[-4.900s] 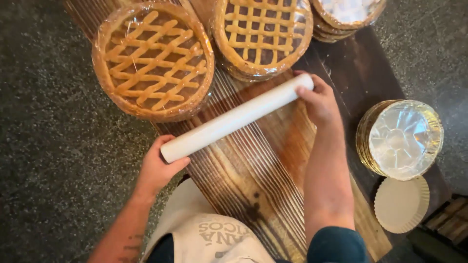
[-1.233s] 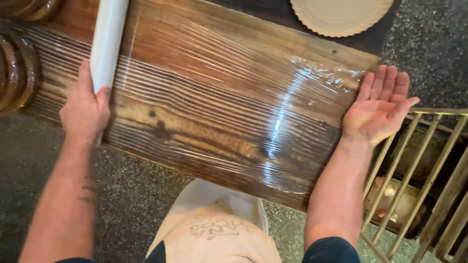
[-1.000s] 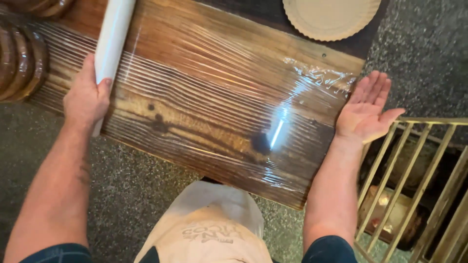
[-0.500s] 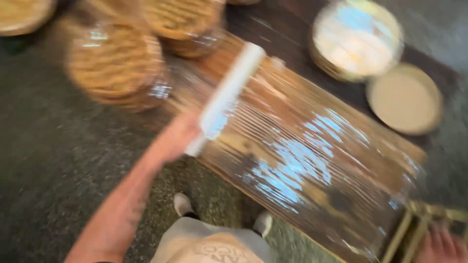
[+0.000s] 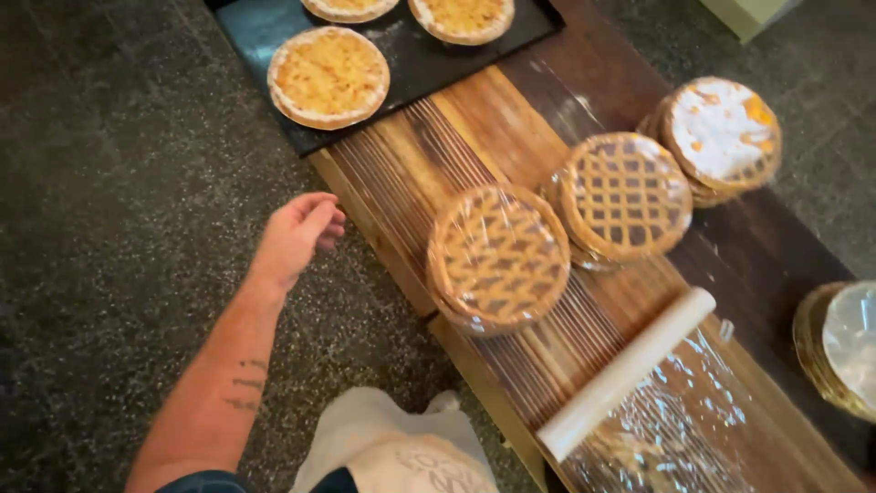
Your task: The person wraps individual pies in plastic wrap on a wooden board. They pull plastic wrap from a roll, place a pie on it, cover the pie, smooth the wrap, and set the wrapped pie aside. The process is repeated for multiple pies.
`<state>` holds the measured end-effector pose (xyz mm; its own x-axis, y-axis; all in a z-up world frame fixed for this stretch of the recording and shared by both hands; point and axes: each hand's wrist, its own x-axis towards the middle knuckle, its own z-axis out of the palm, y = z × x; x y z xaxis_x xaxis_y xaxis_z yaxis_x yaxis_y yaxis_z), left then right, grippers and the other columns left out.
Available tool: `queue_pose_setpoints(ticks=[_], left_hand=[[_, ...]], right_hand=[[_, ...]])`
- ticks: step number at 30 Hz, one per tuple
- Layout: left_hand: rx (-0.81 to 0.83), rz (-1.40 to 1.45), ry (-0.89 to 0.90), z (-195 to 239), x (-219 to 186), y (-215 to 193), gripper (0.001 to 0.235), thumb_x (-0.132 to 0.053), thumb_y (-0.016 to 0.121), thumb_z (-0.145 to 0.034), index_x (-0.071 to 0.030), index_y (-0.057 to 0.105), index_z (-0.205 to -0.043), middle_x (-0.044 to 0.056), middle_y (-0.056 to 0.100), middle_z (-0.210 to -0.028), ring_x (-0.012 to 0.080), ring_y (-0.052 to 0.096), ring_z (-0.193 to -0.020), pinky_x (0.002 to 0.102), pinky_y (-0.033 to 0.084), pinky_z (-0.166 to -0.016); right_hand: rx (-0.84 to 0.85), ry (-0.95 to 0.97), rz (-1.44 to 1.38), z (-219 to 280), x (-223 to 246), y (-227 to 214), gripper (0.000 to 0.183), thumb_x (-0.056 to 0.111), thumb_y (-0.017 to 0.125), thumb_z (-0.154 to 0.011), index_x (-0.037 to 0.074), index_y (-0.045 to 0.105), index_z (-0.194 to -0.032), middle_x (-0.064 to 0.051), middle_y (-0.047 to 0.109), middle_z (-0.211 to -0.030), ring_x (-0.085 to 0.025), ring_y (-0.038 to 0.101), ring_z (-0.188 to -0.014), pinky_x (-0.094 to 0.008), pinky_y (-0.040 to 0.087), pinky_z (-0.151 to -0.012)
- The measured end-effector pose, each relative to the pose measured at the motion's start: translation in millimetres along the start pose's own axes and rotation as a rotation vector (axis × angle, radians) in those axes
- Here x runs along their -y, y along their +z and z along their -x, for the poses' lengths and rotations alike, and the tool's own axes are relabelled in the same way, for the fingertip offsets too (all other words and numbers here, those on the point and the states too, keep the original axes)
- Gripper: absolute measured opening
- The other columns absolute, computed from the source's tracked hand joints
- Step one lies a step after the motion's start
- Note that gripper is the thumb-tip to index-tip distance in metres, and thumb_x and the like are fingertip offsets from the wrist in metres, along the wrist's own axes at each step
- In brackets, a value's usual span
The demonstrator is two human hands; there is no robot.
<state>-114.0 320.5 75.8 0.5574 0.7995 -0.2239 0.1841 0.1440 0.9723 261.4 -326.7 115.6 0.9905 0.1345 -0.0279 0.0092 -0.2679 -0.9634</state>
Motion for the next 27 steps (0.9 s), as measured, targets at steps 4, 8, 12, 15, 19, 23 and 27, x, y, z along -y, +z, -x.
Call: queue_pose_setpoints(ticks=[4, 8, 12, 15, 19, 23, 27], left_hand=[[-0.058, 0.027, 0.014, -80.1, -8.0, -47.8, 0.026, -0.025, 0.058, -0.107, -0.009, 0.063, -0.127, 0.010, 0.076, -0.105, 0.0186, 0.075, -0.090, 0.029, 0.061, -0.072], [-0.210, -0.080, 0.059, -239.3, 18.9, -115.1, 0.031, -0.023, 0.060, -0.105, -0.004, 0.063, -0.129, 0.016, 0.073, -0.109, 0.0228, 0.076, -0.094, 0.034, 0.065, -0.075], [-0.260, -0.889, 0.010, -441.5, 109.2, -179.4, 0.036, -0.056, 0.054, -0.098, -0.039, 0.072, -0.124, -0.011, 0.071, -0.118, 0.0165, 0.065, -0.117, 0.039, 0.052, -0.096], [-0.027, -1.009, -0.003, -490.4, 143.0, -162.9, 0.039, -0.037, 0.051, -0.092, -0.020, 0.080, -0.112, 0.008, 0.077, -0.112, 0.0369, 0.069, -0.112, 0.050, 0.055, -0.095], [0.022, -0.827, -0.152, -415.1, 42.3, -138.5, 0.036, -0.043, 0.057, -0.091, -0.025, 0.080, -0.113, 0.000, 0.076, -0.115, 0.0280, 0.069, -0.115, 0.041, 0.056, -0.095], [-0.008, -0.393, -0.187, -389.7, 28.7, -134.1, 0.032, -0.030, 0.069, -0.089, -0.016, 0.076, -0.116, 0.005, 0.076, -0.106, 0.0222, 0.072, -0.093, 0.041, 0.063, -0.071], [0.203, -0.015, -0.152, -324.8, -52.0, -110.4, 0.039, -0.016, 0.068, -0.097, -0.003, 0.066, -0.134, 0.015, 0.069, -0.130, 0.0253, 0.071, -0.101, 0.048, 0.063, -0.076]], right_hand=[[0.060, -0.054, 0.175, 6.5, 156.1, 231.5, 0.028, 0.013, 0.054, -0.116, 0.017, 0.069, -0.139, -0.014, 0.068, -0.115, -0.023, 0.071, -0.102, -0.036, 0.059, -0.100], [0.593, -0.058, 0.190, 9.5, 247.4, 484.2, 0.027, 0.023, 0.070, -0.095, 0.016, 0.074, -0.120, -0.010, 0.073, -0.111, -0.021, 0.069, -0.103, -0.040, 0.054, -0.096], [0.741, -0.078, 0.079, -76.7, 127.0, 708.3, 0.034, 0.021, 0.072, -0.090, 0.005, 0.074, -0.120, -0.016, 0.074, -0.092, -0.022, 0.074, -0.071, -0.034, 0.063, -0.063], [0.648, 0.108, 0.281, -102.1, 66.5, 800.4, 0.034, 0.021, 0.070, -0.086, 0.002, 0.075, -0.114, -0.022, 0.076, -0.091, -0.029, 0.076, -0.072, -0.042, 0.064, -0.056], [0.643, 0.358, 0.149, -96.6, 52.0, 840.6, 0.041, 0.013, 0.072, -0.086, -0.007, 0.069, -0.121, -0.032, 0.070, -0.102, -0.044, 0.074, -0.078, -0.060, 0.063, -0.059], [0.623, 0.310, 0.164, -99.2, 68.2, 823.6, 0.035, 0.011, 0.074, -0.084, -0.007, 0.072, -0.115, -0.030, 0.070, -0.089, -0.038, 0.073, -0.067, -0.054, 0.063, -0.054], [0.608, 0.327, -0.026, -91.6, 128.2, 729.7, 0.030, 0.015, 0.075, -0.088, -0.006, 0.072, -0.109, -0.015, 0.066, -0.070, -0.020, 0.068, -0.056, -0.032, 0.061, -0.045]])
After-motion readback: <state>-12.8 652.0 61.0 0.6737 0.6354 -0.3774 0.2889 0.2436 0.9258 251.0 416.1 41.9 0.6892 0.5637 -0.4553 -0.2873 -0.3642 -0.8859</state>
